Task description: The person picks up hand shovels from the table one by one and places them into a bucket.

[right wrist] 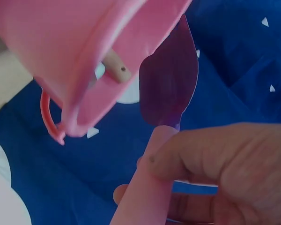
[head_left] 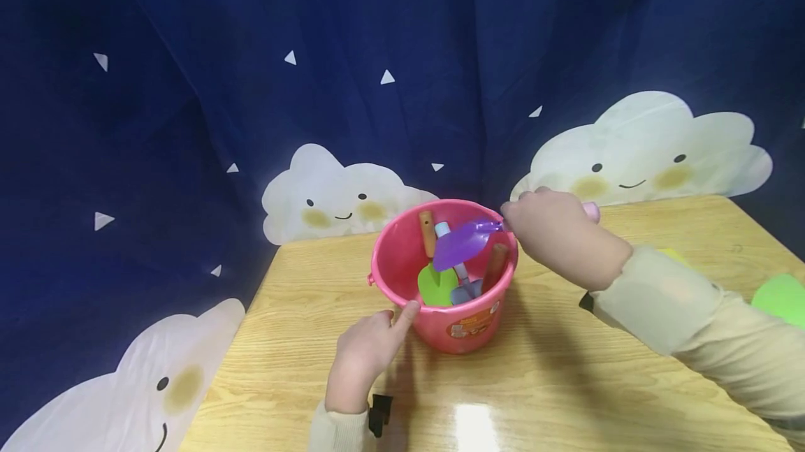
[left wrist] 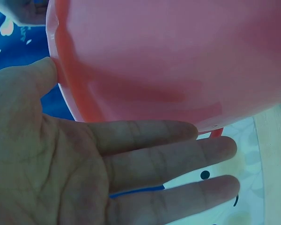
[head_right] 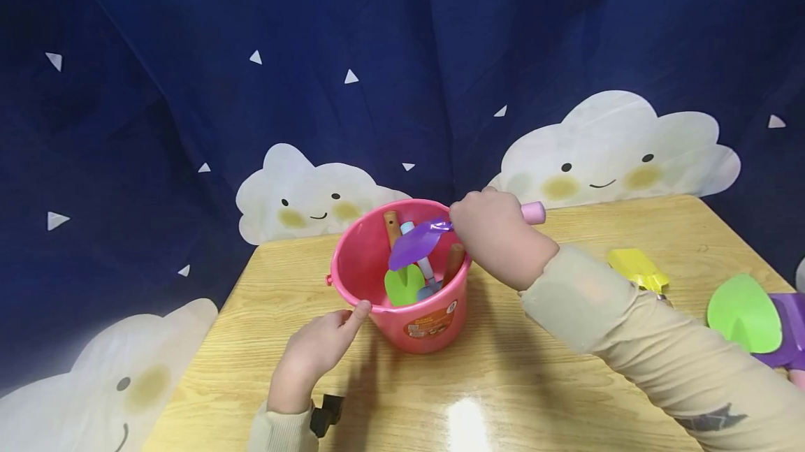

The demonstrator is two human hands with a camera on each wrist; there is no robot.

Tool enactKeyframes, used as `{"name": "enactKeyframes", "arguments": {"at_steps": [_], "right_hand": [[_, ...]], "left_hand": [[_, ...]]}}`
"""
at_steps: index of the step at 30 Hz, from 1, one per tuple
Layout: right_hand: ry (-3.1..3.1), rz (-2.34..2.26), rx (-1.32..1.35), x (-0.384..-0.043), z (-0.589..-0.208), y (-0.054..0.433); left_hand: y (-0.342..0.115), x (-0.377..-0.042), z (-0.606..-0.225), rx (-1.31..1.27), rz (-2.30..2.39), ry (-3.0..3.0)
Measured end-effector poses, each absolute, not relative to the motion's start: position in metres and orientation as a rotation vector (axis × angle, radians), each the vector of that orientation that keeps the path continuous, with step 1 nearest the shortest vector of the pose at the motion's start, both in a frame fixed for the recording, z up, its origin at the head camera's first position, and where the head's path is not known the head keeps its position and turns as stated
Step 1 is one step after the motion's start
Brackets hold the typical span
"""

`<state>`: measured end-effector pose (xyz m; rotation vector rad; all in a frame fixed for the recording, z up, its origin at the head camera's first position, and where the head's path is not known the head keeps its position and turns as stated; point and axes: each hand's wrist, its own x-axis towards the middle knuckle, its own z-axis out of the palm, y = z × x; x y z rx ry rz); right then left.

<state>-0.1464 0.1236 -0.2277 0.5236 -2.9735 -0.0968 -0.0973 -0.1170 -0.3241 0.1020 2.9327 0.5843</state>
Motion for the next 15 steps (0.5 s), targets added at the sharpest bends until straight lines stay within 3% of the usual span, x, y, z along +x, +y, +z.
{"name": "enactKeyframes", "arguments": {"at_steps": [15], "right_hand": [[-3.026, -0.565, 0.681, -0.162, -0.258, 0.080]], "left_hand": [[-0.118, -0.099, -0.326, 0.095, 0.579, 2.928]]}}
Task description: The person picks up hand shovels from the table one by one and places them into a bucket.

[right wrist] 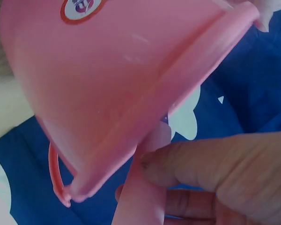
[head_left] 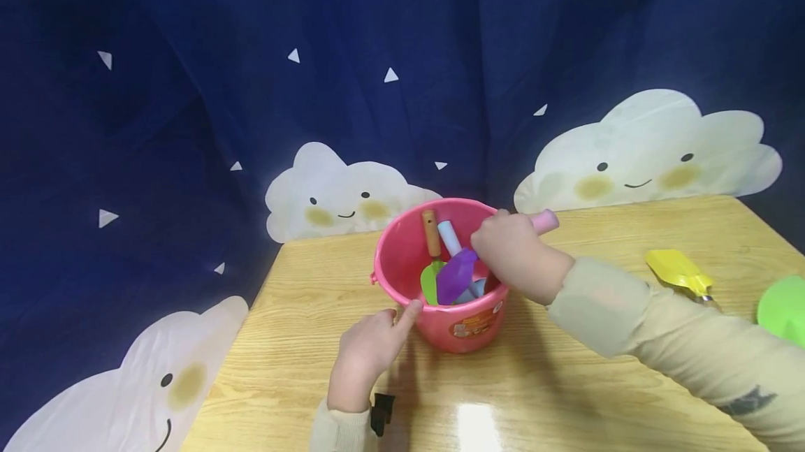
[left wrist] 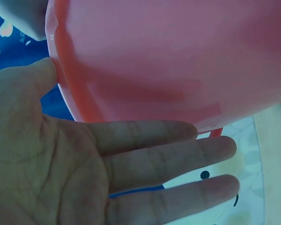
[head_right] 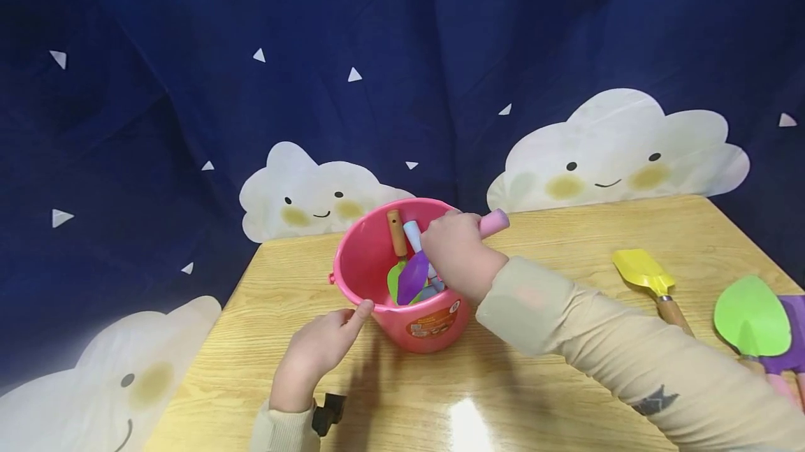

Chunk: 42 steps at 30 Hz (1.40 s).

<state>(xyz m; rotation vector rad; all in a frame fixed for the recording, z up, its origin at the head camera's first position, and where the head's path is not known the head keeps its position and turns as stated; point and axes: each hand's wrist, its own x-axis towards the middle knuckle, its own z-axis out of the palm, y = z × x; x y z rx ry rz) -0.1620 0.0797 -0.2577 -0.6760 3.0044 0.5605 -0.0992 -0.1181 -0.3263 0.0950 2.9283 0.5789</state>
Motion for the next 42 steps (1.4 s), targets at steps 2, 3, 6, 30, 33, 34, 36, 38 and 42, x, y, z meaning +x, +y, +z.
{"name": "enactKeyframes", "arguments": {"at_steps": [2, 3, 6, 30, 33, 34, 36, 38, 42], "right_hand": [[2.998, 0.575, -0.693, -0.163, -0.260, 0.077], [2.999, 0.581, -0.704, -0.164, -0.262, 0.076], [3.009, 0.599, -0.732, -0.165, -0.266, 0.074], [2.893, 0.581, -0.720, -0.169, -0.291, 0.046], [2.876, 0.579, -0.717, -0.170, -0.292, 0.044], [2.871, 0.583, -0.721, -0.171, -0.293, 0.044], [2.864, 0.582, -0.725, -0.171, -0.293, 0.043], [2.861, 0.579, -0.723, -0.171, -0.294, 0.043], [2.836, 0.546, -0.710, -0.172, -0.293, 0.043]], "left_hand": [[-0.118, -0.099, -0.326, 0.091, 0.584, 2.924], [-0.118, -0.099, -0.326, 0.090, 0.586, 2.923], [-0.118, -0.099, -0.326, 0.094, 0.586, 2.925], [-0.118, -0.099, -0.327, 0.079, 0.582, 2.922], [-0.119, -0.099, -0.327, 0.080, 0.582, 2.920], [-0.119, -0.099, -0.328, 0.081, 0.581, 2.922], [-0.119, -0.099, -0.327, 0.082, 0.582, 2.926], [-0.119, -0.100, -0.328, 0.081, 0.583, 2.928], [-0.119, -0.101, -0.329, 0.085, 0.589, 2.926]]}}
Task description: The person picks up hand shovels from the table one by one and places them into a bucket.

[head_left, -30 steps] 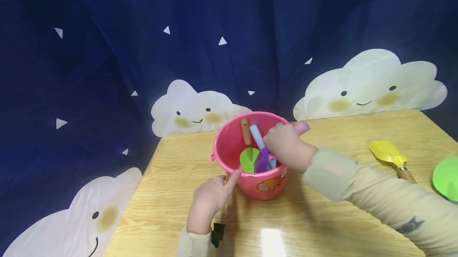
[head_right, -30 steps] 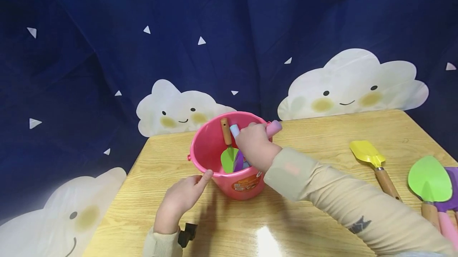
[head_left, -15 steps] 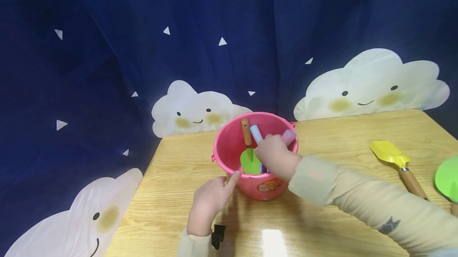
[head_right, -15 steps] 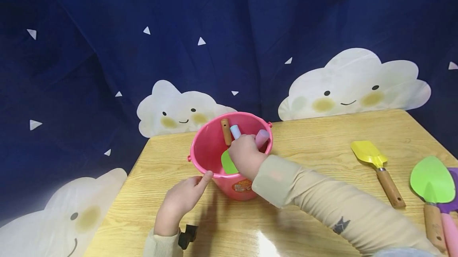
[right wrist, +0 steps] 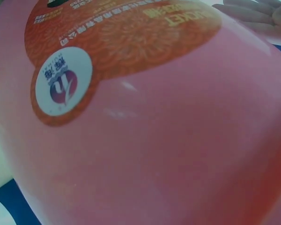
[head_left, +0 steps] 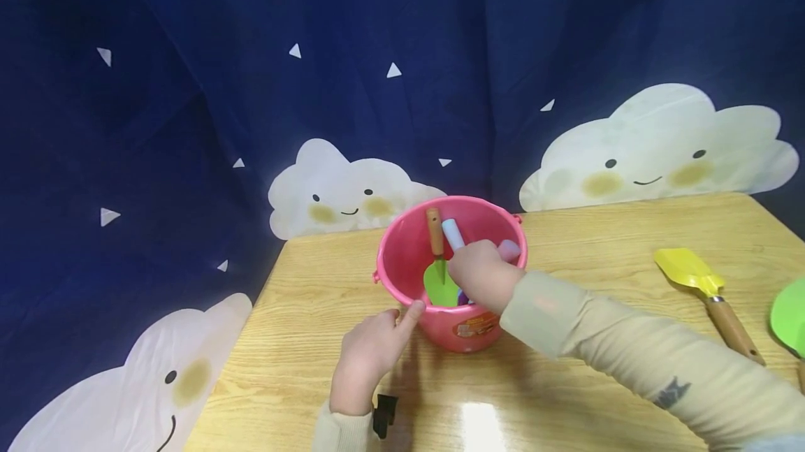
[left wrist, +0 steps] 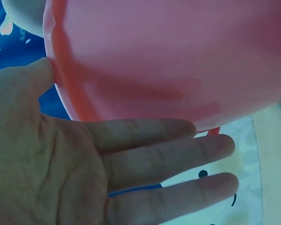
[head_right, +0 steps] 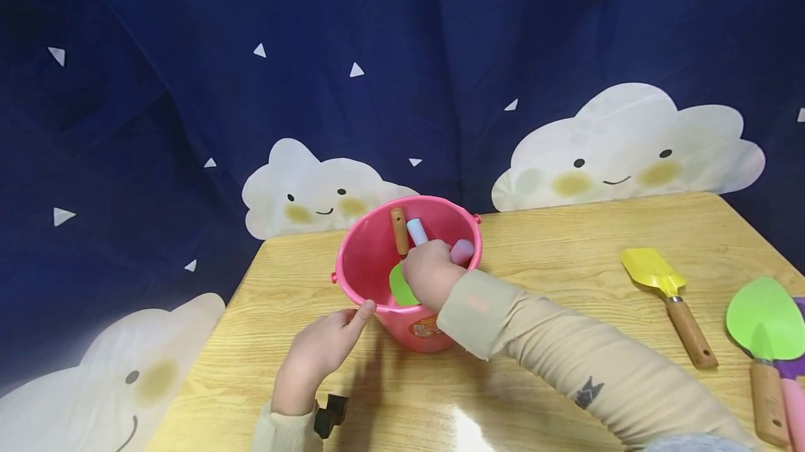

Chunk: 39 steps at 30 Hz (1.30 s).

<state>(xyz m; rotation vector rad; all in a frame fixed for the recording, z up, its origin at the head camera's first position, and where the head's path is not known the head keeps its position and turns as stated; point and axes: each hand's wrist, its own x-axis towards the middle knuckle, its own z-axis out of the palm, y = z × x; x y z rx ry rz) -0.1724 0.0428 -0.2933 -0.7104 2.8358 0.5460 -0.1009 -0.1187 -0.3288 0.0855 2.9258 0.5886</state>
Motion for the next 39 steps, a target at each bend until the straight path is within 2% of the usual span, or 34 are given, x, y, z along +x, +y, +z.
{"name": "enactKeyframes", "arguments": {"at_steps": [19, 27, 39], "right_hand": [[3.055, 0.270, -0.831, -0.167, -0.279, 0.057], [3.253, 0.041, -0.831, -0.164, -0.266, 0.088], [3.314, -0.155, -0.660, -0.158, -0.252, 0.140]], "left_hand": [[-0.118, -0.101, -0.329, 0.111, 0.568, 2.918], [-0.118, -0.101, -0.328, 0.098, 0.560, 2.913], [-0.117, -0.100, -0.326, 0.081, 0.552, 2.914]]}}
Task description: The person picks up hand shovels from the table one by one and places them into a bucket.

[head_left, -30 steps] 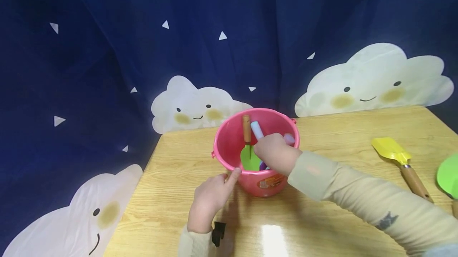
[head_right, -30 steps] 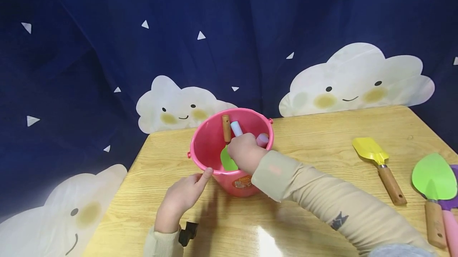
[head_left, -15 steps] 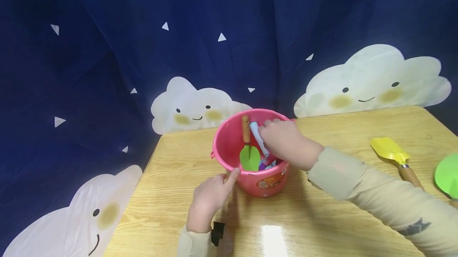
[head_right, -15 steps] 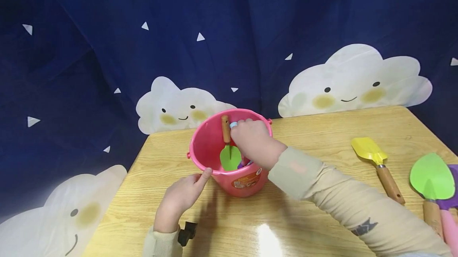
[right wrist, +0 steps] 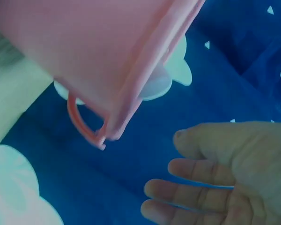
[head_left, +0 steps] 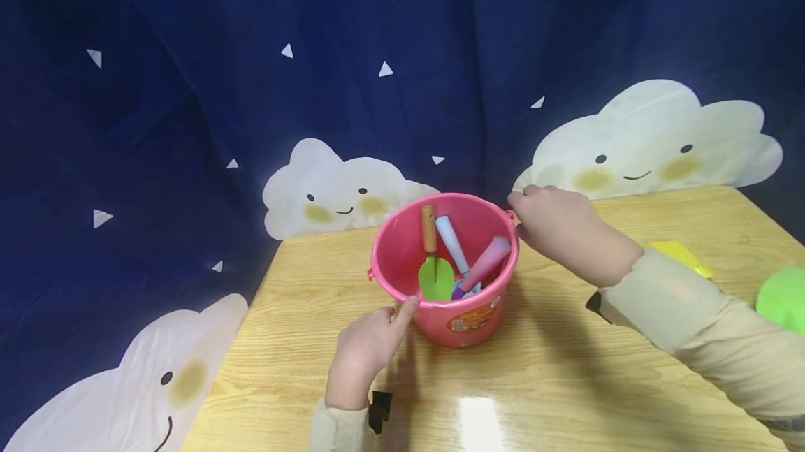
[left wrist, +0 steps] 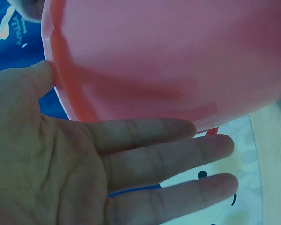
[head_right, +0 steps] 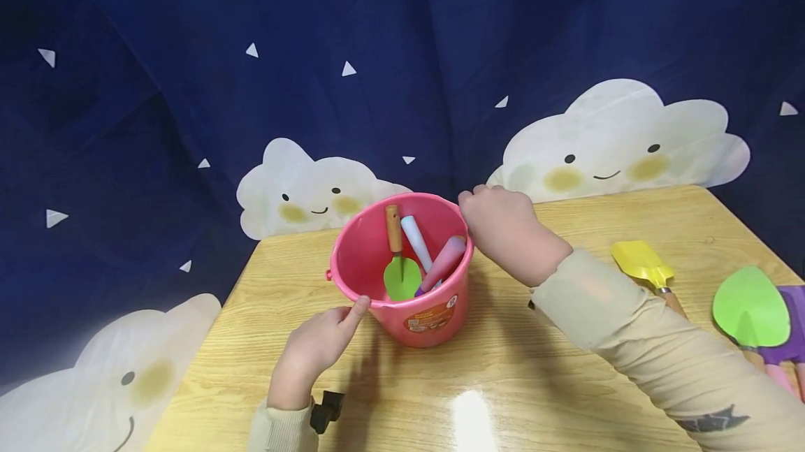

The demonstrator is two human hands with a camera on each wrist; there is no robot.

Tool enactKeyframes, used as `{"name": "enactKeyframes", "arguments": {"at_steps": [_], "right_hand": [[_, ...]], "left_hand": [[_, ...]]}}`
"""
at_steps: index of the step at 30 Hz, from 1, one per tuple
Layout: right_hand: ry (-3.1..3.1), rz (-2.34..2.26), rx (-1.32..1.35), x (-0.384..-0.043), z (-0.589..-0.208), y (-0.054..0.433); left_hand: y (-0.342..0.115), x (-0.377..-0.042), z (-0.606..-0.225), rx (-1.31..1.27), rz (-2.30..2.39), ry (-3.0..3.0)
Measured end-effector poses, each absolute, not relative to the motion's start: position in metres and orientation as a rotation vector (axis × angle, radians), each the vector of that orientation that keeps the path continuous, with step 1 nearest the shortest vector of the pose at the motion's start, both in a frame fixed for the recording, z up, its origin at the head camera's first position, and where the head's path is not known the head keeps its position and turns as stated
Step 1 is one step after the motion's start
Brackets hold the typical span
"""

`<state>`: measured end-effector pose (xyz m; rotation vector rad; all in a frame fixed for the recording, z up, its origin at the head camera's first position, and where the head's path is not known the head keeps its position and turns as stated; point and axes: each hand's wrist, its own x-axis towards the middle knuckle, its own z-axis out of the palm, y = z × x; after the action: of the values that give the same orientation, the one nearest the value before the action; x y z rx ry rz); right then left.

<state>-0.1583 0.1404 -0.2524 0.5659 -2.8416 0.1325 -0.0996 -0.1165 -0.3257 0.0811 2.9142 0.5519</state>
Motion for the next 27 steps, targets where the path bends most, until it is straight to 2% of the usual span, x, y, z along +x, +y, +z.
{"name": "enactKeyframes", "arguments": {"at_steps": [15, 27], "right_hand": [[-3.036, 0.157, 0.465, -0.162, -0.268, 0.206], [-3.208, 0.205, 0.264, -0.155, -0.292, 0.262]], "left_hand": [[-0.114, -0.100, -0.326, 0.091, 0.548, 2.908], [-0.112, -0.099, -0.326, 0.101, 0.552, 2.911]]}}
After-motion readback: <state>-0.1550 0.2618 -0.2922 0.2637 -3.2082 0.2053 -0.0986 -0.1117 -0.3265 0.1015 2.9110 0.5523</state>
